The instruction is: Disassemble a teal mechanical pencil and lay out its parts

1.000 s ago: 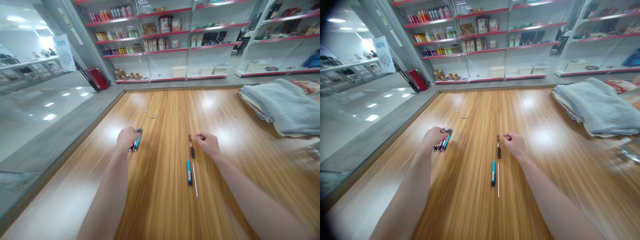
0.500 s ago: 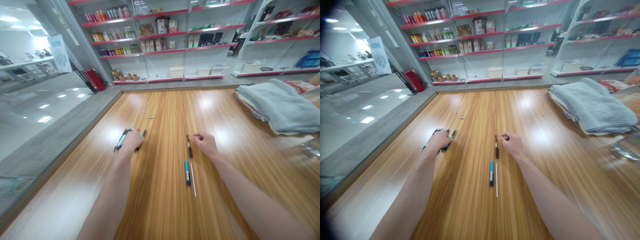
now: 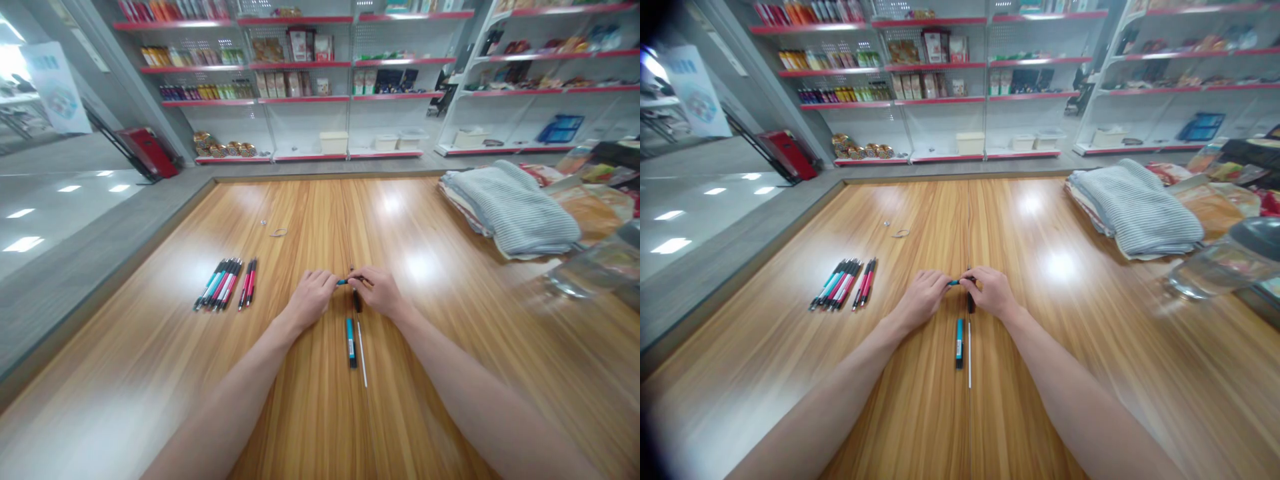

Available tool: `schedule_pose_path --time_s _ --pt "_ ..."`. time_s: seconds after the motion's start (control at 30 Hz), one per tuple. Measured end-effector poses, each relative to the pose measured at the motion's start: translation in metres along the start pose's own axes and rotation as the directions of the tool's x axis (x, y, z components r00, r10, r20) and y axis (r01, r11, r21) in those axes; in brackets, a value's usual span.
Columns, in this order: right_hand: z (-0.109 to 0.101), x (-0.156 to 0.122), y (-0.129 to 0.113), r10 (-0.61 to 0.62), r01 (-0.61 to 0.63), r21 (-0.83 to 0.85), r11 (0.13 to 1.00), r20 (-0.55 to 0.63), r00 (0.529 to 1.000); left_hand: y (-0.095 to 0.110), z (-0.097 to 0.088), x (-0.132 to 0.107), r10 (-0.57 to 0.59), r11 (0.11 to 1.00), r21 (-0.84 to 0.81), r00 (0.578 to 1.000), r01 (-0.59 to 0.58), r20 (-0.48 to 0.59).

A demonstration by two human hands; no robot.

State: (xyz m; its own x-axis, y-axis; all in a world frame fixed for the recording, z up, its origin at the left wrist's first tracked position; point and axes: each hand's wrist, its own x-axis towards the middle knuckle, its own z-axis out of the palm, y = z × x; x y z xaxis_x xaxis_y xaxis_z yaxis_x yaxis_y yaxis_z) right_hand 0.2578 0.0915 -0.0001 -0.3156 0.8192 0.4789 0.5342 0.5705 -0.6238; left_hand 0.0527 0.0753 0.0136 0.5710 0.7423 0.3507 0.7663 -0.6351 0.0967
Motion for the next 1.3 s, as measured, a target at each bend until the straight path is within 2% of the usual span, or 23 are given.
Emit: schedule_pose_path --time_s 0.13,0.3,0.43,0.57,0.7,0.8,0.93,1.17,1.3 --pt "0.0 -0.001 0.002 0.008 -0.006 -0.093 0.996 0.026 1.0 -0.005 0.004 -0.003 -0.019 0.999 -0.046 0.999 0.017 -0.043" --pt "0.0 -0.002 -0.001 0.064 -0.058 -0.206 0.977 0.021 0.998 -0.008 0.0 -0.002 -0.052 0.997 -0.051 0.997 0.049 -0.054" --pt "-0.002 -0.009 -0.002 0.104 -0.094 -0.152 0.984 0.06 0.993 -0.001 -0.002 -0.004 -0.028 1.0 -0.016 0.997 0.027 -0.07" --pt "-0.006 -0.017 -0.005 0.077 -0.063 -0.097 0.993 0.15 0.986 0.011 -0.001 -0.011 -0.061 0.998 0.023 0.992 0.064 -0.11" --pt "-0.004 -0.021 -0.01 0.09 -0.078 -0.137 0.987 0.084 0.992 0.02 0.0 -0.015 -0.108 0.994 0.014 0.983 0.111 -0.149" --pt "-0.002 -0.021 -0.01 0.104 -0.102 -0.088 0.991 0.026 0.994 0.02 0.0 -0.012 -0.063 0.998 0.009 0.986 0.065 -0.152" --pt "-0.001 -0.021 -0.007 0.075 -0.075 -0.046 0.996 0.016 0.997 0.016 0.002 -0.007 -0.012 0.999 0.03 0.987 0.017 -0.16" --pt "0.003 -0.022 -0.011 0.035 -0.026 -0.108 0.994 0.088 0.995 0.009 0.005 -0.012 0.045 0.999 0.014 0.991 -0.044 -0.123" --pt "0.004 -0.023 -0.012 0.01 0.004 -0.128 0.992 0.104 0.995 0.007 0.006 -0.016 0.027 0.999 0.035 0.993 -0.023 -0.116"
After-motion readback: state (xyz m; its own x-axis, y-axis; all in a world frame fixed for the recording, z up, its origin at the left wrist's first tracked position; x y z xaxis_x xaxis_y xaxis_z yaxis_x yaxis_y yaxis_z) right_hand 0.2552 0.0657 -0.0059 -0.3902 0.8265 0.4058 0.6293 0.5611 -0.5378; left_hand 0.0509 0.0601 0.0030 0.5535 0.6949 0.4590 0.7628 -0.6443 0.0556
